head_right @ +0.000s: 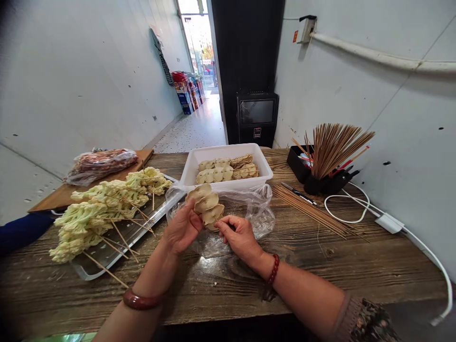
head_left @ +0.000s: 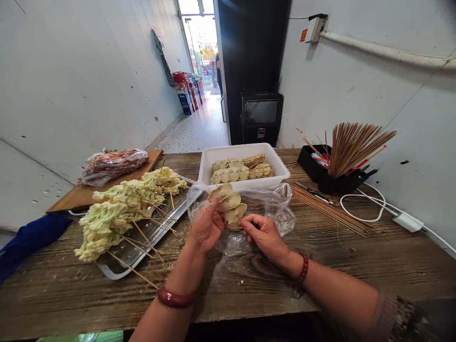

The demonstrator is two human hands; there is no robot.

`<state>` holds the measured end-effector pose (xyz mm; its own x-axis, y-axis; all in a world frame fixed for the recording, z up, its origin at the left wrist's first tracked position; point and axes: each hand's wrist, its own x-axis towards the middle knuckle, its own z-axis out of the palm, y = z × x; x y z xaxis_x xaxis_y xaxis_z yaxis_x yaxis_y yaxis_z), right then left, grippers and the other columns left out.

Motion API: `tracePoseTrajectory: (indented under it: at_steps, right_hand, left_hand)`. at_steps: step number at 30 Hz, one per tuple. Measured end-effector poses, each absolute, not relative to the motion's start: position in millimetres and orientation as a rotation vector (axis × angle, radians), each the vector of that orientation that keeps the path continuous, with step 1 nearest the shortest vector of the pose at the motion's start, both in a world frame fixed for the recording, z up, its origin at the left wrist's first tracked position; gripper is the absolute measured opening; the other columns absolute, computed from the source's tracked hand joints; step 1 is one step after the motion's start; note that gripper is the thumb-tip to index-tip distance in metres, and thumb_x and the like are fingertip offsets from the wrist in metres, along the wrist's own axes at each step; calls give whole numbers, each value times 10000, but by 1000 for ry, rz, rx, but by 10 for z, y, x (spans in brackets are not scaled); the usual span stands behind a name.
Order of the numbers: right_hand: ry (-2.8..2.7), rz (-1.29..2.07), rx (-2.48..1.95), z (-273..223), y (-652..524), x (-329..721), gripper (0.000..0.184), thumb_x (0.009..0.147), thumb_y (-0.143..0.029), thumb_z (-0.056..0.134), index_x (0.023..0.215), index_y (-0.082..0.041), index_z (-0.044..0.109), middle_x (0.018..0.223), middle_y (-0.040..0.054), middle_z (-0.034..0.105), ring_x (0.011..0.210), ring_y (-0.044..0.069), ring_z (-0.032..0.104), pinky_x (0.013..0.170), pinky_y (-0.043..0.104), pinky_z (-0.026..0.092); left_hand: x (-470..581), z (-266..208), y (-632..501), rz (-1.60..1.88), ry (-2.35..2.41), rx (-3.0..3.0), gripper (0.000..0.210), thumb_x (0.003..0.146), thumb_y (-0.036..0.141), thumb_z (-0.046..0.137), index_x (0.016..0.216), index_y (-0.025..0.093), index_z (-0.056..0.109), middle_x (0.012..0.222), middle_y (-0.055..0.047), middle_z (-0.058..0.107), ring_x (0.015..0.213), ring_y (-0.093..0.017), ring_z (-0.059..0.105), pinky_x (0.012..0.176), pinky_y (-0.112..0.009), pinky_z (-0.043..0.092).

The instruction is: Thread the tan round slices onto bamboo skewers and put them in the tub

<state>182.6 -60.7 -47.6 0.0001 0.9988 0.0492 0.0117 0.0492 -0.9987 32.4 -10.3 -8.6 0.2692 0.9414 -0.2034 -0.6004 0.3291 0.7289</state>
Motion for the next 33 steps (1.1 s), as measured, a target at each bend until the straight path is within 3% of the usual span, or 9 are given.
tracePoseTrajectory:
  at_steps: [4, 9, 17, 33]
  right_hand:
    - [-1239, 1145, -1180, -480, -588, 1837, 292, 822, -434, 635, 749, -156, 685, 579, -15, 608, 442, 82, 507, 438, 190, 393]
    - [-1358, 1076, -1174, -481, -598, 1850, 257, 851, -380, 607, 753, -159, 692, 571, -17, 592, 470, 97, 508, 468, 207, 396]
    - [-1555, 802, -1160, -483, -617, 1867, 217, 873, -269, 584, 720, -166, 698, 681, 19, 680, 631, 141, 583, 624, 243, 441]
    - [-1582, 819, -1138, -487, -647, 1842, 226, 882, -254, 575, 702, -166, 681, 648, 5, 644, 614, 135, 562, 603, 236, 407]
  left_hand:
    - [357, -128, -142, 1024, 681, 700, 290, 688, 177, 814, 947, 144, 690, 914, -86, 753, 812, -204, 714, 749, -296, 572]
    - [348, -153, -126, 1126, 732, 716, 279, 648, 171, 839, 892, 138, 707, 861, -80, 752, 729, -183, 696, 695, -289, 565]
    - [338, -97, -126, 1206, 768, 674, 292, 664, 162, 826, 924, 148, 694, 884, -80, 744, 751, -195, 697, 707, -324, 577]
    - [307, -117, -83, 1255, 777, 627, 192, 719, 210, 794, 887, 155, 719, 855, -76, 753, 749, -193, 699, 686, -288, 578]
